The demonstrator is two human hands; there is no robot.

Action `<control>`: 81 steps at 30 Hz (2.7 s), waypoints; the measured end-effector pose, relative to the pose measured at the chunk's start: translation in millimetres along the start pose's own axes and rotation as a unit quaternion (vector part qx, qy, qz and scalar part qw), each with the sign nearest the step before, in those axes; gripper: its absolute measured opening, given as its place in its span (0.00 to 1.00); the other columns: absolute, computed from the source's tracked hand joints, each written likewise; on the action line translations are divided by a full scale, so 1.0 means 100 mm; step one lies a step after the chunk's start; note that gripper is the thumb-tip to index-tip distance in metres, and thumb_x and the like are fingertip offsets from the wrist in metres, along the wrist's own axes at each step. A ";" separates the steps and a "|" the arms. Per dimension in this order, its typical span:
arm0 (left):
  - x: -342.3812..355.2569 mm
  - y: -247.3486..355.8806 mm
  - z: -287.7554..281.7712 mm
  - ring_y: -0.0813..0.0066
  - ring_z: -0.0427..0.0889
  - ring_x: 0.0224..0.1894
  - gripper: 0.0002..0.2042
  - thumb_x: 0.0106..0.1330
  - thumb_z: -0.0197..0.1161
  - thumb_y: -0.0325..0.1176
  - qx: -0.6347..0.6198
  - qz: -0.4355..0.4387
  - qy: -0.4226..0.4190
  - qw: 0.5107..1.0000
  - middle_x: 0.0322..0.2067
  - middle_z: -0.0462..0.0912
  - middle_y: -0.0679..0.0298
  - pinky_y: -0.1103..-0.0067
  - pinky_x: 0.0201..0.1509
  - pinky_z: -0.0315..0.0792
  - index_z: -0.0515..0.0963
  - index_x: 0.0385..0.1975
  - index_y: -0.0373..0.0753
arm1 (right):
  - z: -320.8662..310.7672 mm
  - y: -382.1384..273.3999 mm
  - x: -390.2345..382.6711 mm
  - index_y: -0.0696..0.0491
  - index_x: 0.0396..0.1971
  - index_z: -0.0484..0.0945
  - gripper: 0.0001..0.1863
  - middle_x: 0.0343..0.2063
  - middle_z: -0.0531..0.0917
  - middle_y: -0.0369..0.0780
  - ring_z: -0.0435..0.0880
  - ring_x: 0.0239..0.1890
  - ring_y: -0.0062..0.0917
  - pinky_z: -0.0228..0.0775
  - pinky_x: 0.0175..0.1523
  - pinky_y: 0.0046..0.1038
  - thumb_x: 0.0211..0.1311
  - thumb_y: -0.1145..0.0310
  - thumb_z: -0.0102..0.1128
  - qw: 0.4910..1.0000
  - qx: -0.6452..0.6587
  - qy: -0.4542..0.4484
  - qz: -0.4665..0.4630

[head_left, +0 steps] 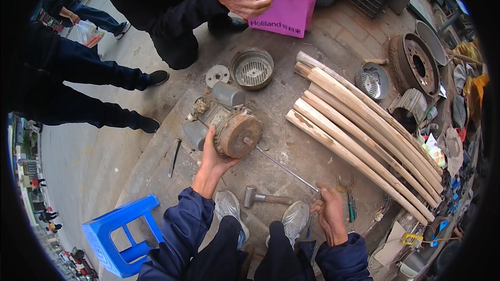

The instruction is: The person disassembles a small electric motor, using a hammer and a screwdriver to remove a circular metal component. They then use a socket wrench to loosen bolts on the motor housing and handle a white plastic part.

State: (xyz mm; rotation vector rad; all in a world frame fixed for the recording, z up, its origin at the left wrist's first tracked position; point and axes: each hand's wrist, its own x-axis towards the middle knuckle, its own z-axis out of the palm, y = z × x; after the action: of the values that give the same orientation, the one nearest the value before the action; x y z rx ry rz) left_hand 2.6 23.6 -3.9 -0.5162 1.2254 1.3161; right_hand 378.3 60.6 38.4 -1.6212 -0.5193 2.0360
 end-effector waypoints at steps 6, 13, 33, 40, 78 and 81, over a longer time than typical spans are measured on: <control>-0.01 0.00 0.00 0.38 0.55 0.77 0.54 0.58 0.62 0.77 0.009 0.000 -0.009 1.000 0.78 0.55 0.48 0.47 0.80 0.47 0.59 0.79 0.46 | -0.05 0.13 -0.09 0.65 0.62 0.75 0.21 0.35 0.83 0.49 0.87 0.31 0.40 0.79 0.38 0.34 0.73 0.72 0.58 0.899 -0.392 -0.008 -0.196; 0.02 0.00 -0.01 0.40 0.52 0.79 0.52 0.60 0.61 0.75 -0.007 -0.005 -0.013 1.000 0.79 0.56 0.51 0.46 0.81 0.42 0.59 0.79 0.48 | -0.18 0.12 0.11 0.64 0.52 0.83 0.19 0.32 0.84 0.47 0.83 0.29 0.34 0.74 0.41 0.36 0.74 0.63 0.62 0.733 -0.539 0.023 -0.415; -0.02 0.01 -0.01 0.41 0.54 0.78 0.54 0.56 0.64 0.77 0.001 -0.002 -0.027 1.000 0.79 0.56 0.51 0.47 0.81 0.44 0.62 0.78 0.47 | -0.12 0.13 -0.09 0.61 0.68 0.71 0.26 0.36 0.83 0.48 0.85 0.28 0.30 0.80 0.40 0.31 0.69 0.80 0.55 0.755 -0.506 -0.035 -0.416; 0.05 -0.01 -0.06 0.43 0.55 0.78 0.53 0.57 0.64 0.77 -0.001 -0.008 -0.019 1.000 0.78 0.57 0.52 0.47 0.81 0.44 0.62 0.78 0.48 | -0.07 0.04 -0.03 0.62 0.46 0.84 0.13 0.34 0.82 0.49 0.85 0.33 0.35 0.74 0.37 0.31 0.72 0.68 0.61 0.918 -0.394 0.026 -0.035; -0.01 -0.02 0.02 0.46 0.51 0.81 0.50 0.63 0.58 0.75 -0.013 -0.004 -0.020 1.000 0.79 0.58 0.54 0.47 0.82 0.35 0.61 0.78 0.47 | 0.17 -0.03 -0.03 0.56 0.73 0.65 0.30 0.23 0.78 0.37 0.75 0.17 0.19 0.68 0.23 0.25 0.74 0.73 0.59 0.968 -0.198 0.086 -0.129; -0.02 -0.01 0.06 0.46 0.50 0.81 0.50 0.63 0.58 0.75 -0.014 -0.008 -0.028 0.999 0.79 0.57 0.55 0.47 0.82 0.32 0.61 0.79 0.47 | 0.15 0.06 -0.08 0.56 0.77 0.62 0.33 0.23 0.77 0.37 0.76 0.17 0.19 0.71 0.24 0.25 0.74 0.77 0.55 0.925 -0.276 0.086 -0.245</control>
State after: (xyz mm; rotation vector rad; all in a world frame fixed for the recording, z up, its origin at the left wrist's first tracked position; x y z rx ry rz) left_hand 6.2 27.4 -0.8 -0.5050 1.1556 1.3279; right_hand 364.2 50.9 44.3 -1.7147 -1.3705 1.4265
